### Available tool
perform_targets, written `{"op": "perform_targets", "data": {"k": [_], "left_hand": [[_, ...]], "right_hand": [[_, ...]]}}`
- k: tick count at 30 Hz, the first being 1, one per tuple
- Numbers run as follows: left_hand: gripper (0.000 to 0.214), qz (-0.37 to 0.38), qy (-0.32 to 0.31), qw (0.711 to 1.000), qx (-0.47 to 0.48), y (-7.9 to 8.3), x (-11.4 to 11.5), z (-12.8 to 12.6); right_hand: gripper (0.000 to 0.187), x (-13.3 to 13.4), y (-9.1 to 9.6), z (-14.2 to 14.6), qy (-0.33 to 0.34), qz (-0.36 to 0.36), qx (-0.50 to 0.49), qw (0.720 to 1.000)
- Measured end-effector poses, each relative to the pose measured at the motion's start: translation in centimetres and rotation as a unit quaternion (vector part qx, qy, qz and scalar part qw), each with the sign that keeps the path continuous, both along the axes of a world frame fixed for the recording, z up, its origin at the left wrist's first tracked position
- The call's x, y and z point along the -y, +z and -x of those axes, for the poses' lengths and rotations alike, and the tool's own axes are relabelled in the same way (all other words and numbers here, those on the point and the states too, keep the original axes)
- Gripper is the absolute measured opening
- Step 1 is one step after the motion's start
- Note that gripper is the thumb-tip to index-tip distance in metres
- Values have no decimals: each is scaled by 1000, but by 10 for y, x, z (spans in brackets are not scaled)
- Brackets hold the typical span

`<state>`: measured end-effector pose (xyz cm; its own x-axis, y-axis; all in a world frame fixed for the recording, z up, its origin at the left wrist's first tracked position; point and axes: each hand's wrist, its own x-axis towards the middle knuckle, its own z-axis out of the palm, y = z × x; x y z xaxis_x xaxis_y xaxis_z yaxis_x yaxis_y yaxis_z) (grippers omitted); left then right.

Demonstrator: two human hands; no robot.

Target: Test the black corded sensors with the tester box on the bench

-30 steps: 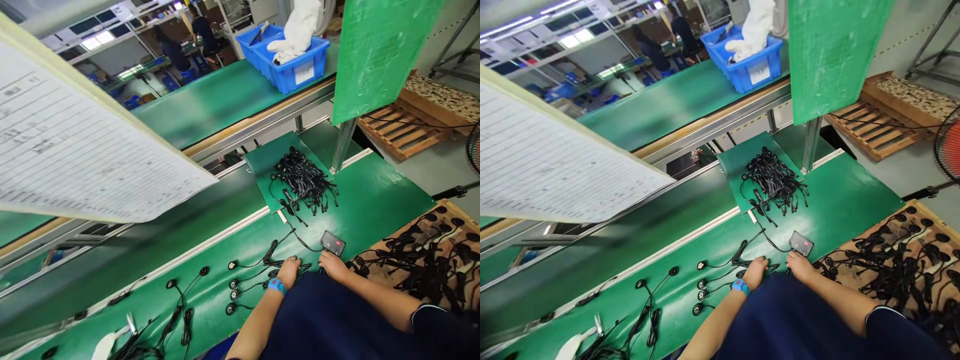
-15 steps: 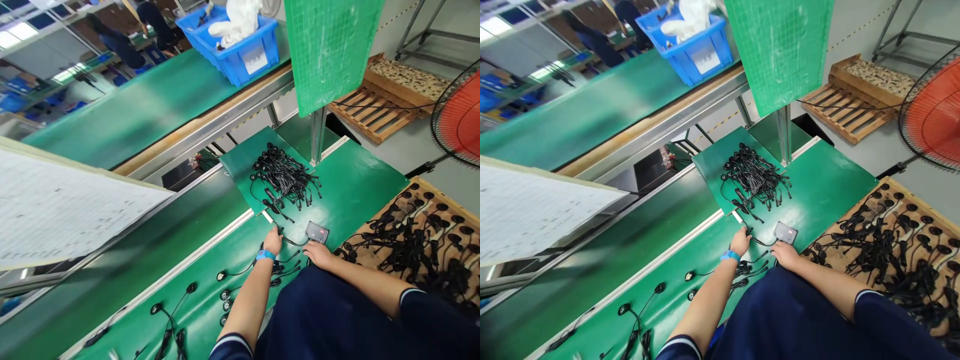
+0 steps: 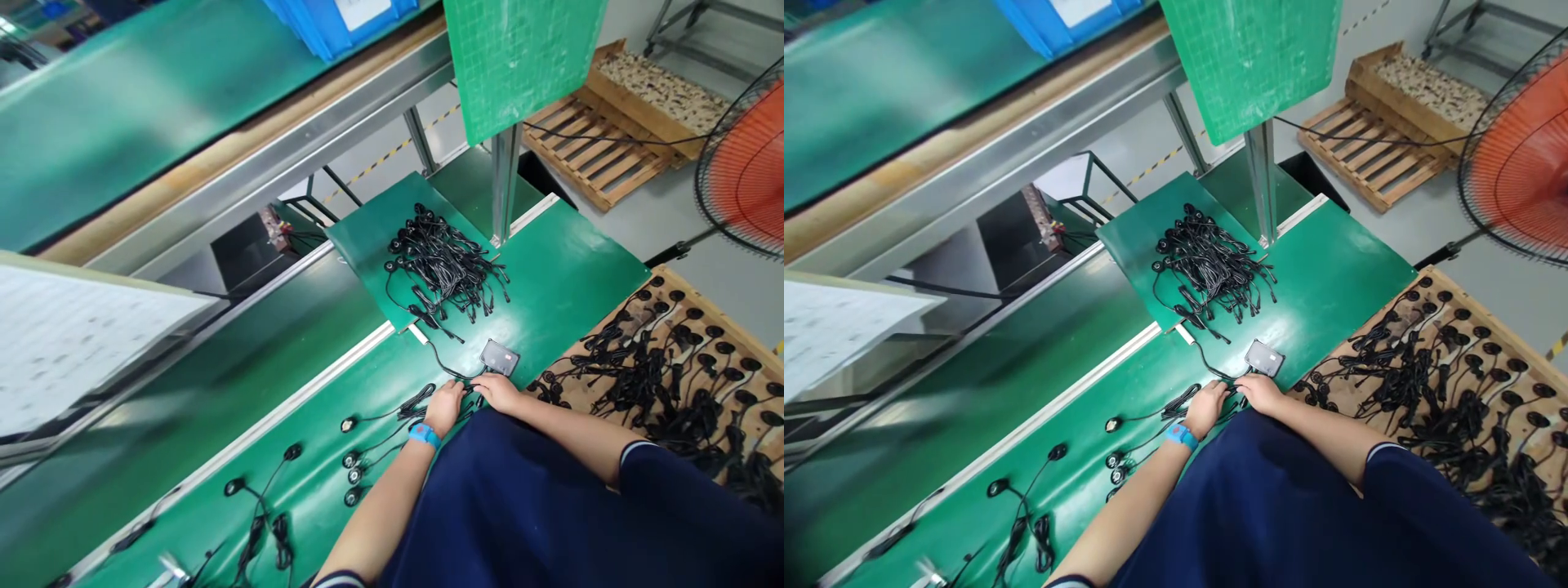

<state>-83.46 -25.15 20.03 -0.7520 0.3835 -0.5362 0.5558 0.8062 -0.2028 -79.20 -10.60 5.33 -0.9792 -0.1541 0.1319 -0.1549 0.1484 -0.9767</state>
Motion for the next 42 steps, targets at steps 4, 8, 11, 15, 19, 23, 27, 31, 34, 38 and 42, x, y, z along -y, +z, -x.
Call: {"op": "perform_targets", "data": {"k": [4, 8, 11, 15, 19, 23, 27, 31, 34, 38, 42], "left_hand": [[34, -13, 0, 1000, 1, -1, -5, 0], [30, -26, -9, 999, 16, -1, -8, 2], [31, -34, -6, 999, 22, 1, -11, 6], [29, -51, -1, 998, 28, 2, -12, 9], [22, -62, 14, 997, 34, -2, -11, 7], [22, -73, 38, 996, 32, -4, -14, 3], [27, -136, 52, 989, -31, 10, -6, 2], [41, -138, 120, 949, -256, 40, 45, 9], [65, -40, 242, 885, -396, 63, 105, 16], [74, 10, 378, 853, -359, 79, 175, 20], [64, -28, 405, 866, -290, 78, 214, 20]], "right_hand": [[31, -4, -3, 2, 15, -13, -10, 1000], [33, -5, -6, 3, 32, -27, -20, 999], [34, -5, -8, 5, 41, -28, -23, 999], [30, -7, -11, 7, 52, -11, -14, 998], [26, -7, -12, 10, 55, 2, 1, 998], [25, -6, -6, 10, 53, -6, 9, 999], [36, -16, 2, -7, 26, -37, -1, 999], [42, -39, -7, -41, -60, -116, 14, 991], [46, -55, -21, -63, -91, -163, 37, 982], [56, -62, -30, -71, -75, -225, 41, 971], [59, -61, -27, -66, -47, -276, 36, 959]]}}
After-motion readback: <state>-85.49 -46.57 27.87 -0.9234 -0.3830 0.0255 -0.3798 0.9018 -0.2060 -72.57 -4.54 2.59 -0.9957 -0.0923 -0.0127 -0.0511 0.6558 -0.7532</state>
